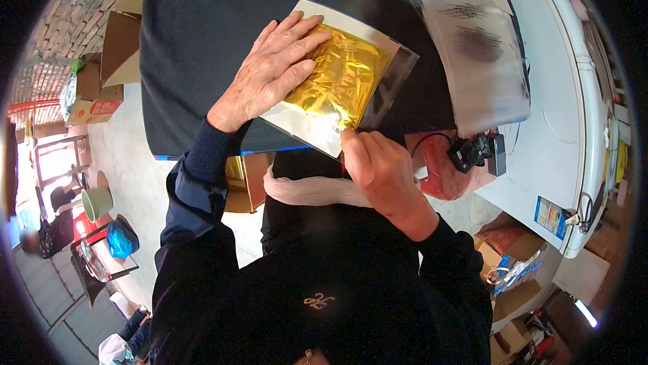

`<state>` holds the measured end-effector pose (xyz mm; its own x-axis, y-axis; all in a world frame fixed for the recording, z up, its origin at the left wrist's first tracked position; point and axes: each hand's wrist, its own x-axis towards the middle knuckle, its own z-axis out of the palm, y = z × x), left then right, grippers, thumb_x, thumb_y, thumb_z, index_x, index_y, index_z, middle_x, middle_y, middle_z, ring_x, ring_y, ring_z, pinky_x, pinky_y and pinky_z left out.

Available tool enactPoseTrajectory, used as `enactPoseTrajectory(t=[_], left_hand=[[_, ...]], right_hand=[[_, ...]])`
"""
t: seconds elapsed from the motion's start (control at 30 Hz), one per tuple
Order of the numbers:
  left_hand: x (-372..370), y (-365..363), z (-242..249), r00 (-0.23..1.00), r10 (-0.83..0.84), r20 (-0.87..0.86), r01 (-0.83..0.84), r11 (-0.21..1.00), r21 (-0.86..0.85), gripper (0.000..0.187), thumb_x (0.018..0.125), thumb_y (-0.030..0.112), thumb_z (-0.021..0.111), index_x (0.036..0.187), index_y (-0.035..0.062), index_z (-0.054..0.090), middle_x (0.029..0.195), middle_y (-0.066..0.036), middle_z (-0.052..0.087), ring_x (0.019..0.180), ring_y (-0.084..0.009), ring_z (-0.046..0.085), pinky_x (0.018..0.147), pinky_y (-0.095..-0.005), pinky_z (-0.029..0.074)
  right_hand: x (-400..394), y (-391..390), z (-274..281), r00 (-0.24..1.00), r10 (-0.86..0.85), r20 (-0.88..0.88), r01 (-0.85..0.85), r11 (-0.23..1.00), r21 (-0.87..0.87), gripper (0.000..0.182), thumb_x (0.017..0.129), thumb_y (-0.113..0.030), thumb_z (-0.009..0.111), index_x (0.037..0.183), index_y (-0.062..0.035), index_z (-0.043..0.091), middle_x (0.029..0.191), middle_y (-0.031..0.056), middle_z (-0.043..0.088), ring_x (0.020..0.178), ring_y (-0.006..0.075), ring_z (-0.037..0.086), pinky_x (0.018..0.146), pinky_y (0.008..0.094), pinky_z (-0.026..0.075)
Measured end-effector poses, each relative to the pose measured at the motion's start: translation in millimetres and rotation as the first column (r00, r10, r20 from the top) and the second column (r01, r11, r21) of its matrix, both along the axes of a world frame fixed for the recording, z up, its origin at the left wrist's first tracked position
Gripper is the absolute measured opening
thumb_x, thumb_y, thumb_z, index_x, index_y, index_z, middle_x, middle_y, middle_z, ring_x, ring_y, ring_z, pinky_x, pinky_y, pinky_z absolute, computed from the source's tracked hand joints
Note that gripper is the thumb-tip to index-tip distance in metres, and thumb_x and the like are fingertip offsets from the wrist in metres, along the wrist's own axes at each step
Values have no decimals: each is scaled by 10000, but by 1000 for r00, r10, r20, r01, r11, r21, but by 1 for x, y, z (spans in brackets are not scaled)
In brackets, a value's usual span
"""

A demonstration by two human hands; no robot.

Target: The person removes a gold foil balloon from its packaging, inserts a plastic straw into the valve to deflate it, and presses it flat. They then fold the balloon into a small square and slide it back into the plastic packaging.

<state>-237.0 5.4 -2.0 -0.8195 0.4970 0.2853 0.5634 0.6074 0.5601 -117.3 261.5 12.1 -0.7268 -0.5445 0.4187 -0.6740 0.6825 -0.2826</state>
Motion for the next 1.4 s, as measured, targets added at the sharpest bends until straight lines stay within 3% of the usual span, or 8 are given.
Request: enactPoseTrajectory(t=[0.17,0.27,0.37,0.47,0.77,0.87,1.17,1.4], left_hand=[[-2,-3,2,999,-41,19,40,999,33,545,1158,489,438,1611,222,584,1748,-97,436,1687,-342,220,1375,-592,63],[-1,-3,7,999,-50,13,50,998,-33,493,1163,421,460,1597,234,599,1744,-91,442,1690,-323,216,1375,-603,58],[-3,-1,2,981,-46,-189,-1,971,-239,467,1164,394,468,1586,247,607,1744,-80,441,1690,-303,216,1378,-603,56],[-6,6,9,968,-48,-246,-25,959,-282,466,1165,399,464,1584,251,605,1744,-74,438,1688,-292,223,1385,-593,53],[-18,13,-11,992,-61,-115,55,997,-49,623,1165,589,294,1655,269,510,1742,-97,434,1672,-314,266,1389,-566,109],[-16,15,-11,994,-55,-94,49,996,-68,672,1154,627,251,1669,268,490,1744,-102,431,1671,-315,268,1391,-557,103],[-16,14,-8,992,-81,-94,74,994,-75,667,1153,628,273,1665,262,496,1748,-114,422,1671,-310,267,1397,-535,108],[-15,15,-16,965,-108,-238,52,972,-231,626,1153,611,328,1615,261,564,1729,-130,446,1661,-310,291,1400,-517,114]], right_hand=[[-3,-2,-5,999,43,23,-41,995,-90,242,906,-9,774,1096,-30,625,771,63,574,682,239,634,584,382,524],[-3,-4,-5,999,36,18,-34,995,-95,249,892,7,787,1076,-35,624,766,65,567,678,244,629,584,383,523],[-3,-6,-5,999,35,27,-32,994,-105,253,885,13,796,1068,-37,628,768,66,568,688,250,636,591,384,532],[-3,-8,-8,999,38,24,-35,992,-118,238,883,13,797,1047,-40,633,773,71,572,707,258,652,603,387,547],[2,-25,-1,988,-81,128,111,963,-247,224,869,24,802,939,-61,607,769,96,611,688,301,692,598,408,571],[2,-30,-1,983,-109,149,146,954,-263,228,871,29,794,931,-67,597,752,100,614,664,313,692,572,417,563],[6,-36,2,978,-161,133,189,953,-237,212,872,50,774,914,-57,596,743,114,620,642,327,679,555,416,538],[7,-37,-1,977,-176,118,202,942,-269,187,868,95,764,918,-34,639,728,131,638,621,339,667,541,419,504]])
